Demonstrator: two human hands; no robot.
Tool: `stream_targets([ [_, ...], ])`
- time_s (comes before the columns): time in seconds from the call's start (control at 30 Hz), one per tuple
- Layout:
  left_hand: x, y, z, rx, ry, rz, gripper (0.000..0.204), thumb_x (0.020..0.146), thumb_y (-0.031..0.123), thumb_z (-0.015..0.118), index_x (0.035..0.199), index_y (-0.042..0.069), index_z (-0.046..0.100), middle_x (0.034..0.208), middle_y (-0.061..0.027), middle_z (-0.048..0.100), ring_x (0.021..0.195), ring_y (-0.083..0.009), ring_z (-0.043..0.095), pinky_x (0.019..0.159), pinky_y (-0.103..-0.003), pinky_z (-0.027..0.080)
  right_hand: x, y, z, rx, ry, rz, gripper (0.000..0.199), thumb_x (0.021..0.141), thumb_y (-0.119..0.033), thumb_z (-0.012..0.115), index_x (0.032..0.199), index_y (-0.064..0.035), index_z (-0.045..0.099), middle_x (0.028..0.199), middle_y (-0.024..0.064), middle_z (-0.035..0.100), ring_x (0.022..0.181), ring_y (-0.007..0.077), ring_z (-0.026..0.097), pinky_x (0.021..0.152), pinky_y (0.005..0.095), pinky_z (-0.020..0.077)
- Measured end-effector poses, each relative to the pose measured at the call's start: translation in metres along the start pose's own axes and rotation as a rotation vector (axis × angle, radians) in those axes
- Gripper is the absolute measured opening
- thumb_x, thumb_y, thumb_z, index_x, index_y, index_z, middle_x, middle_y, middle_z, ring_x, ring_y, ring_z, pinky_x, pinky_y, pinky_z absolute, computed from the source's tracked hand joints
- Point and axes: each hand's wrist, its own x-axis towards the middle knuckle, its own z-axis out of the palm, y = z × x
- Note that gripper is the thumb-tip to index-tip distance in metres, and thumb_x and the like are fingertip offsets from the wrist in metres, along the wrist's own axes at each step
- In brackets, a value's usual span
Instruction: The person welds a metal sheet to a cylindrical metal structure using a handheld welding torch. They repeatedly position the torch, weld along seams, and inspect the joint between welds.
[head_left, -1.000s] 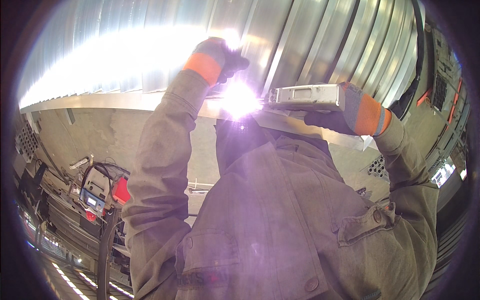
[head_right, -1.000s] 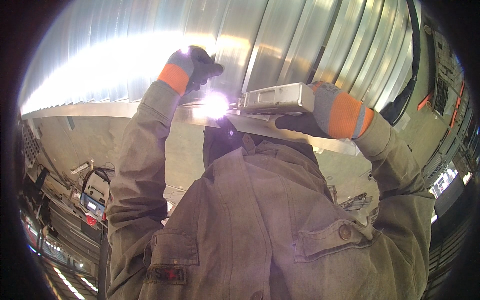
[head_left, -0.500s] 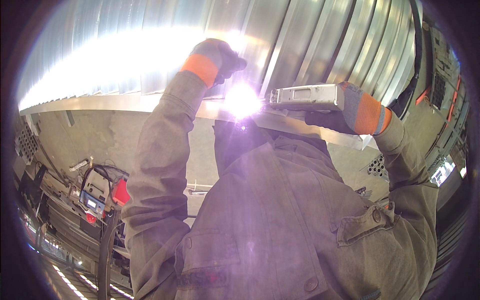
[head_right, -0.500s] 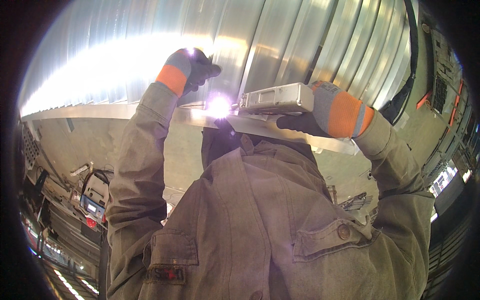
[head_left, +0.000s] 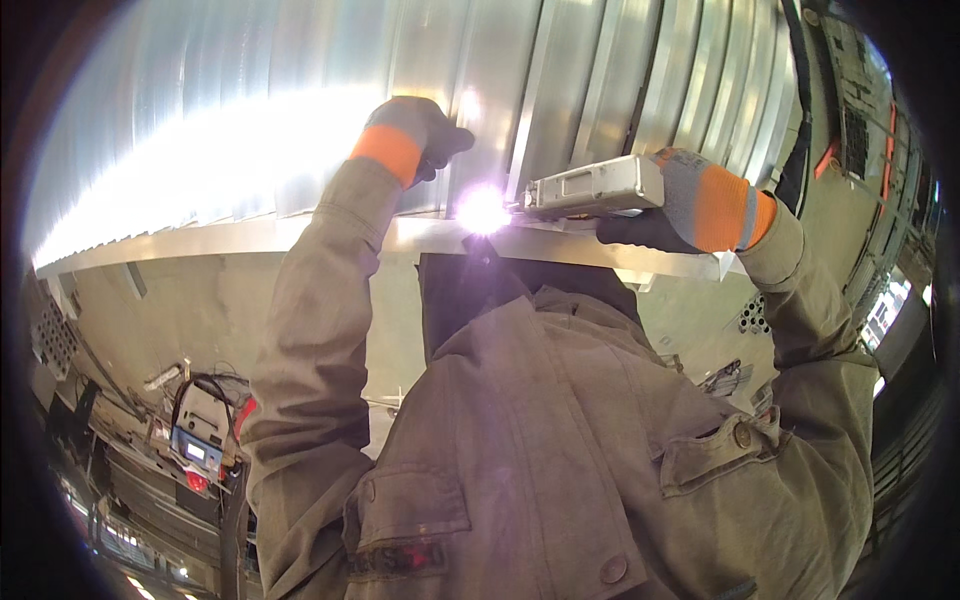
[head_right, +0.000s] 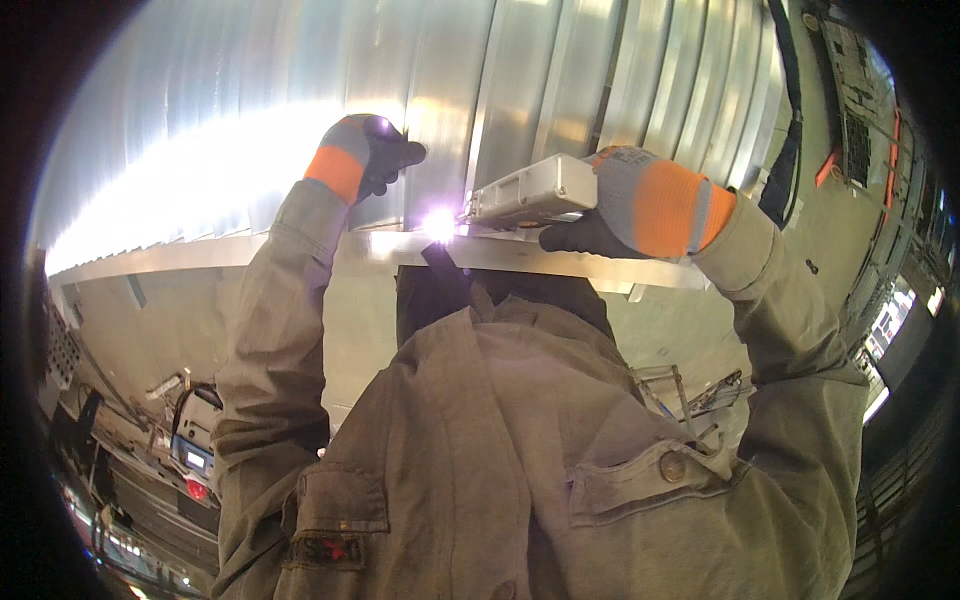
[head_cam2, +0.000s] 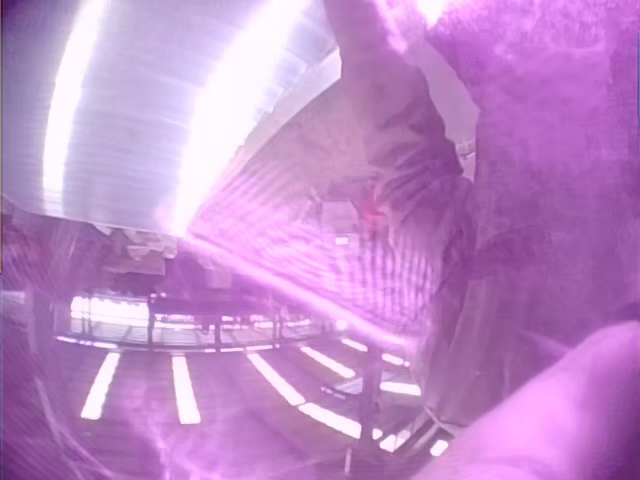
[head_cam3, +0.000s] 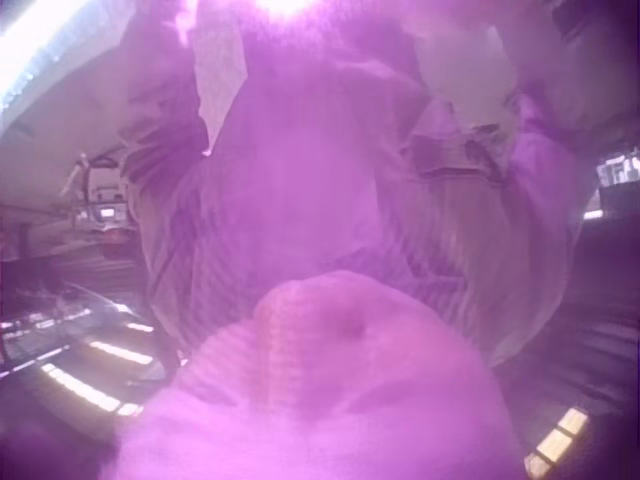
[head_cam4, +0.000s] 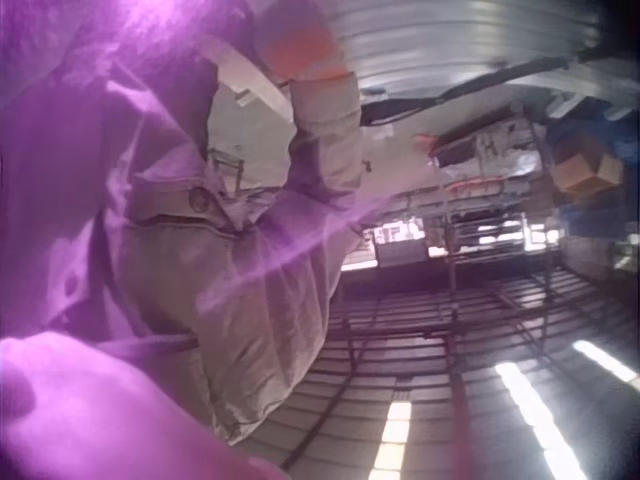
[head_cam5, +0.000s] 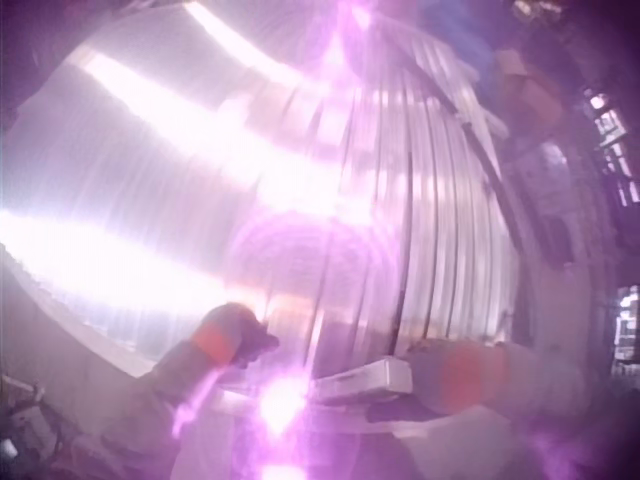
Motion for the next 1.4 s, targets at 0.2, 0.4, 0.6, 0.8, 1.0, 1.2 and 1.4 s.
stream_targets([
  [0.2, -0.006, 0.006, 0.001, -0.077, 0.069, 0.063, 0.034, 0.092, 0.039, 0.063, 0.082, 0.009, 0.075, 0.078, -0.0065, 0.075, 0.064, -0.0198, 0.07, 0.067, -0.04, 0.057, -0.009, -0.013, -0.009, -0.065, -0.018, 0.086, 0.054, 0.093, -0.058, 0.076, 0.12, -0.0111, 0.078, 0.088, 0.0137, 0.078, 0.079, 0.0311, 0.074, 0.076, 0.0409, 0.0583],
  [0.4, -0.025, -0.009, 0.004, -0.269, 0.195, 0.202, 0.034, 0.092, 0.037, 0.066, 0.077, 0.007, 0.07, 0.073, -0.0064, 0.071, 0.058, -0.0188, 0.062, 0.056, -0.038, 0.05, -0.018, -0.018, -0.009, -0.124, -0.015, 0.142, 0.052, 0.09, -0.053, 0.081, 0.12, -0.0102, 0.079, 0.093, 0.0125, 0.08, 0.082, 0.0291, 0.076, 0.077, 0.039, 0.0592],
  [0.6, -0.037, 0.014, 0.007, -0.419, 0.09, 0.236, 0.039, 0.089, 0.044, 0.078, 0.098, 0.005, 0.075, 0.076, -0.0058, 0.07, 0.059, -0.0159, 0.06, 0.054, -0.035, 0.049, -0.069, -0.008, -0.004, 0.146, 0.169, 0.054, 0.054, 0.089, -0.039, 0.089, 0.131, -0.0091, 0.073, 0.102, 0.0097, 0.08, 0.084, 0.026, 0.076, 0.075, 0.0332, 0.0592],
  [0.8, -0.019, 0.061, 0.029, -0.13, 0.081, 0.103, 0.052, 0.083, 0.056, 0.079, 0.102, 0.008, 0.077, 0.079, -0.0066, 0.073, 0.066, -0.0212, 0.065, 0.063, -0.038, 0.055, -0.106, 0.008, -0.006, 0.206, 0.144, 0.085, 0.05, 0.088, -0.027, 0.091, 0.126, -0.0014, 0.071, 0.102, 0.0117, 0.074, 0.084, 0.0263, 0.072, 0.076, 0.0363, 0.0578],
  [1.0, -0.013, 0.068, 0.045, -0.049, 0.149, 0.029, 0.045, 0.087, 0.05, 0.072, 0.077, 0.006, 0.074, 0.072, -0.0081, 0.072, 0.067, -0.0263, 0.068, 0.07, -0.043, 0.057, -0.112, 0.037, -0.001, 0.242, 0.048, 0.036, 0.044, 0.09, -0.023, 0.089, 0.125, -0.0014, 0.071, 0.113, 0.0106, 0.073, 0.093, 0.0251, 0.074, 0.08, 0.0354, 0.0578],
  [1.2, -0.02, 0.06, 0.048, -0.267, 0.188, 0.107, 0.041, 0.089, 0.043, 0.078, 0.088, 0.003, 0.074, 0.078, -0.0078, 0.072, 0.062, -0.0189, 0.065, 0.061, -0.039, 0.056, -0.096, 0.054, 0.012, 0.317, 0.159, -0.134, 0.039, 0.09, -0.019, 0.088, 0.122, -0.0026, 0.073, 0.107, 0.0115, 0.077, 0.087, 0.0237, 0.075, 0.076, 0.0348, 0.0576],
  [1.4, -0.021, 0.059, 0.051, -0.386, 0.186, 0.052, 0.048, 0.088, 0.049, 0.079, 0.084, 0.002, 0.073, 0.069, -0.0079, 0.065, 0.055, -0.0203, 0.057, 0.056, -0.039, 0.052, -0.09, 0.059, 0.005, 0.436, 0.025, 0.044, 0.037, 0.088, -0.013, 0.086, 0.12, -0.0014, 0.074, 0.097, 0.0124, 0.075, 0.076, 0.0251, 0.072, 0.072, 0.0362, 0.0572],
])
